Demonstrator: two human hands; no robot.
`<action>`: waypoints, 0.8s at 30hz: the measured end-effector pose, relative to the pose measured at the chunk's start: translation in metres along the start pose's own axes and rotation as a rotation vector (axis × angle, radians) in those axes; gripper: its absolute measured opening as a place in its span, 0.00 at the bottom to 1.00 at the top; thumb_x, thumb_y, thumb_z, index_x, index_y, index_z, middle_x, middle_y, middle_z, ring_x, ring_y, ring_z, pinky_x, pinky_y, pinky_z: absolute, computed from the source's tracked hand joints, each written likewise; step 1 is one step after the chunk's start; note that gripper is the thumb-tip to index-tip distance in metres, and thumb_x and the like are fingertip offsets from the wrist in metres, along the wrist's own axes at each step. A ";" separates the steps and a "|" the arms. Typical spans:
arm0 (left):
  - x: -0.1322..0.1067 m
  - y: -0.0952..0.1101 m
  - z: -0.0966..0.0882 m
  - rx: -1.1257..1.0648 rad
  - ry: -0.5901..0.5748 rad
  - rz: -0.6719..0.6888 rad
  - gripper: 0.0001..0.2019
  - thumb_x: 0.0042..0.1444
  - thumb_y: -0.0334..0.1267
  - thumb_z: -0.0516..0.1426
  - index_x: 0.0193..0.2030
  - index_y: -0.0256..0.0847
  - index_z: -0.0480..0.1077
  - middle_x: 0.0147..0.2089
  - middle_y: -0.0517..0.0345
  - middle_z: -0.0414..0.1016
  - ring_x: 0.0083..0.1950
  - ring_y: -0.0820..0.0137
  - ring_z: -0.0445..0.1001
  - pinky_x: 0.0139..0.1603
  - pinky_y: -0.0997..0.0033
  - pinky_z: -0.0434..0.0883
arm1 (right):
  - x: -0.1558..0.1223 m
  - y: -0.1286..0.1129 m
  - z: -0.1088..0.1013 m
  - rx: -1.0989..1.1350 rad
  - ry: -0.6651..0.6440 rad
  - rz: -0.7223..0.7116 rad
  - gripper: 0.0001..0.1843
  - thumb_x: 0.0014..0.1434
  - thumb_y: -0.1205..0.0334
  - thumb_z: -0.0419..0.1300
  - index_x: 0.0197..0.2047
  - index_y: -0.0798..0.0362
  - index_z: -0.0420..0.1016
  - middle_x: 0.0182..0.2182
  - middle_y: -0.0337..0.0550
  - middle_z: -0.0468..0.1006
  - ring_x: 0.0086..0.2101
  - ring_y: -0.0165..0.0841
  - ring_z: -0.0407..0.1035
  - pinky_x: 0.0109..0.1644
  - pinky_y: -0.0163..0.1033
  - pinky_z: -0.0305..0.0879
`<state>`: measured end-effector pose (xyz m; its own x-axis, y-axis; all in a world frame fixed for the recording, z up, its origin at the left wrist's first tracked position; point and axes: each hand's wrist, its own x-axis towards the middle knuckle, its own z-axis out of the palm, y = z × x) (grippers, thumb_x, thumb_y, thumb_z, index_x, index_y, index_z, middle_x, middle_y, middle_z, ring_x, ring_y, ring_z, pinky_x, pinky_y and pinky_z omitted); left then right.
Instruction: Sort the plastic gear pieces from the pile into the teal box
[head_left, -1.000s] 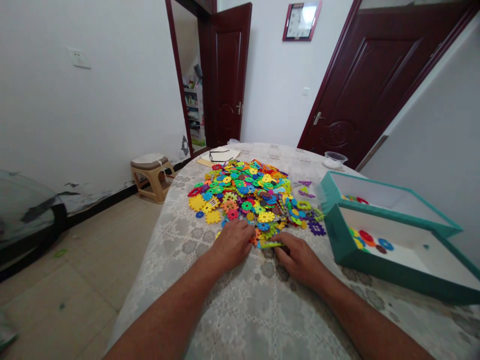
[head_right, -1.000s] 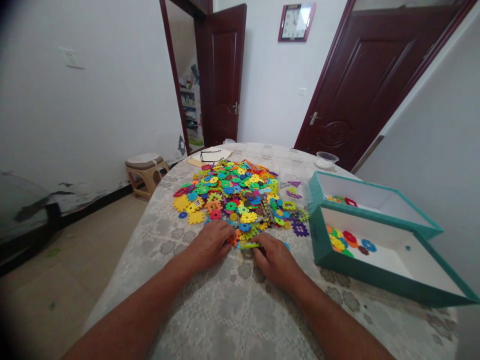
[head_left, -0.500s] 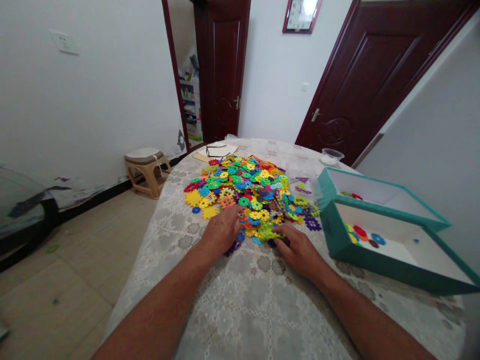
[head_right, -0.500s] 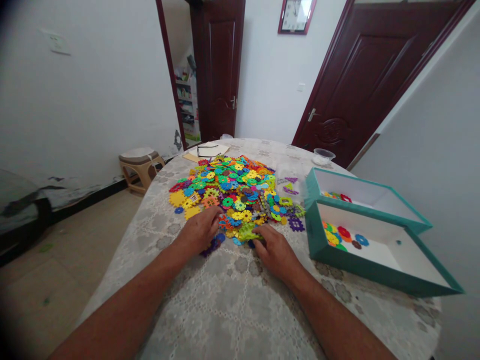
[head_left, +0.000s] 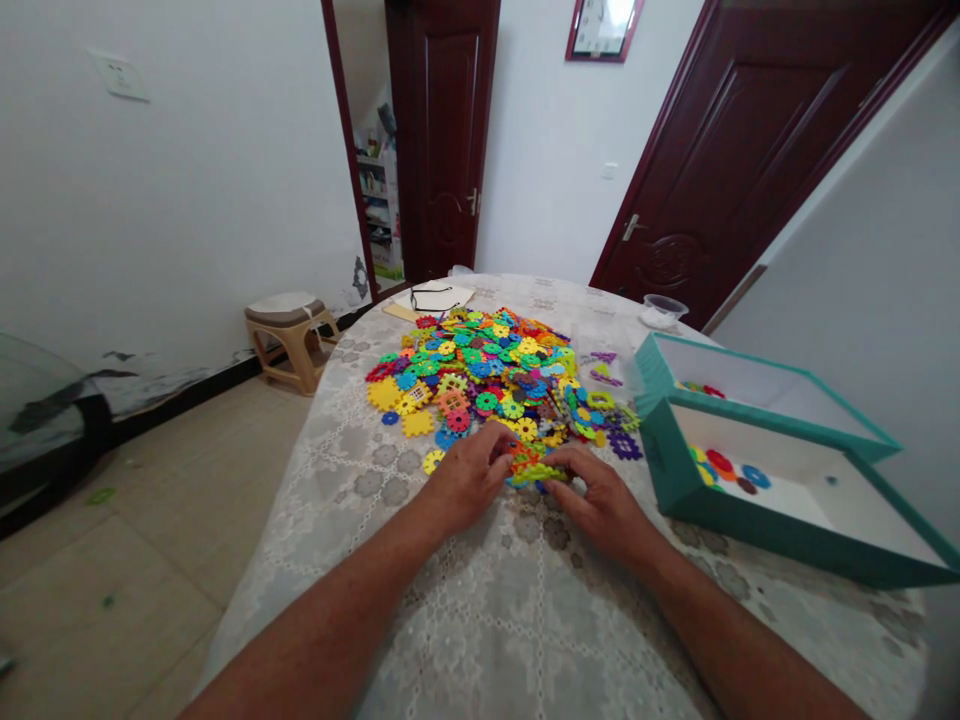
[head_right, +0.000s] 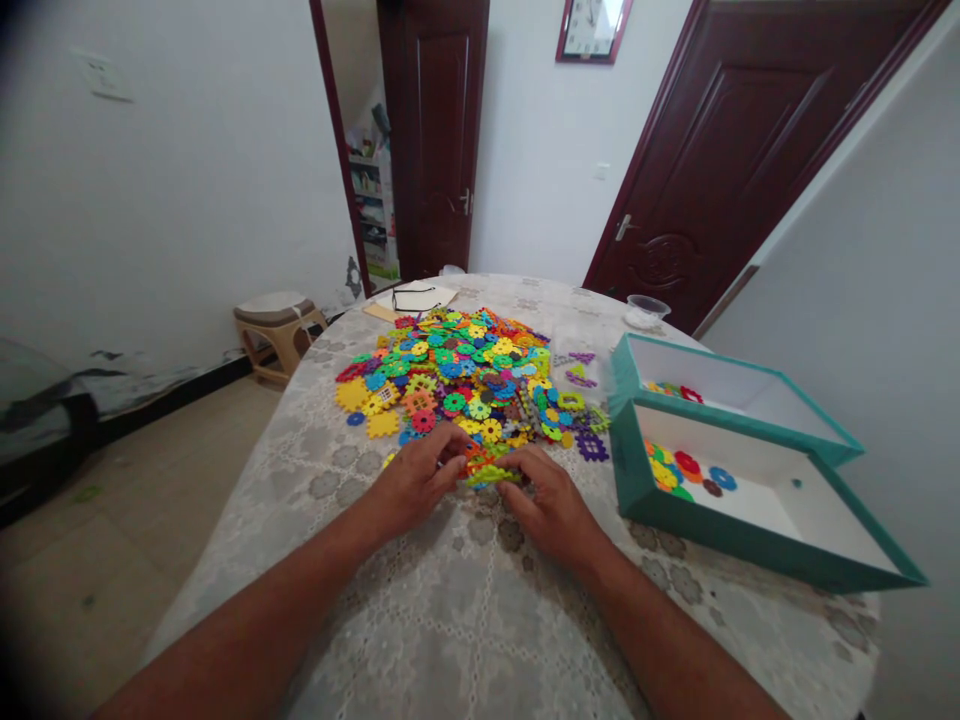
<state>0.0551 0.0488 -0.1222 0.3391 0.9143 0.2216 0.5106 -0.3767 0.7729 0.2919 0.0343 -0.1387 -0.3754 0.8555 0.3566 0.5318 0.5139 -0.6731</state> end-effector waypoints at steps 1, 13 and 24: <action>-0.001 0.001 0.000 -0.015 -0.010 -0.001 0.11 0.64 0.33 0.54 0.53 0.44 0.68 0.46 0.57 0.80 0.46 0.68 0.78 0.47 0.70 0.71 | 0.000 0.001 0.000 0.008 -0.024 0.002 0.10 0.66 0.63 0.60 0.50 0.48 0.76 0.45 0.45 0.77 0.47 0.39 0.71 0.53 0.44 0.66; -0.013 0.002 -0.010 0.154 -0.390 0.029 0.11 0.61 0.33 0.55 0.47 0.46 0.75 0.44 0.59 0.81 0.43 0.68 0.77 0.42 0.72 0.68 | -0.008 -0.015 0.006 -0.063 -0.177 0.051 0.10 0.61 0.70 0.63 0.44 0.49 0.72 0.40 0.39 0.75 0.41 0.35 0.68 0.44 0.38 0.61; -0.017 0.011 -0.008 0.305 -0.372 0.010 0.09 0.60 0.40 0.57 0.46 0.45 0.73 0.44 0.55 0.80 0.41 0.64 0.76 0.37 0.68 0.65 | -0.005 -0.008 0.013 0.043 -0.164 0.103 0.13 0.57 0.75 0.59 0.42 0.50 0.75 0.31 0.34 0.70 0.31 0.29 0.64 0.36 0.34 0.56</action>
<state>0.0488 0.0308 -0.1130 0.5763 0.8161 -0.0426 0.6954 -0.4623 0.5502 0.2792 0.0249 -0.1434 -0.4413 0.8799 0.1764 0.5425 0.4181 -0.7286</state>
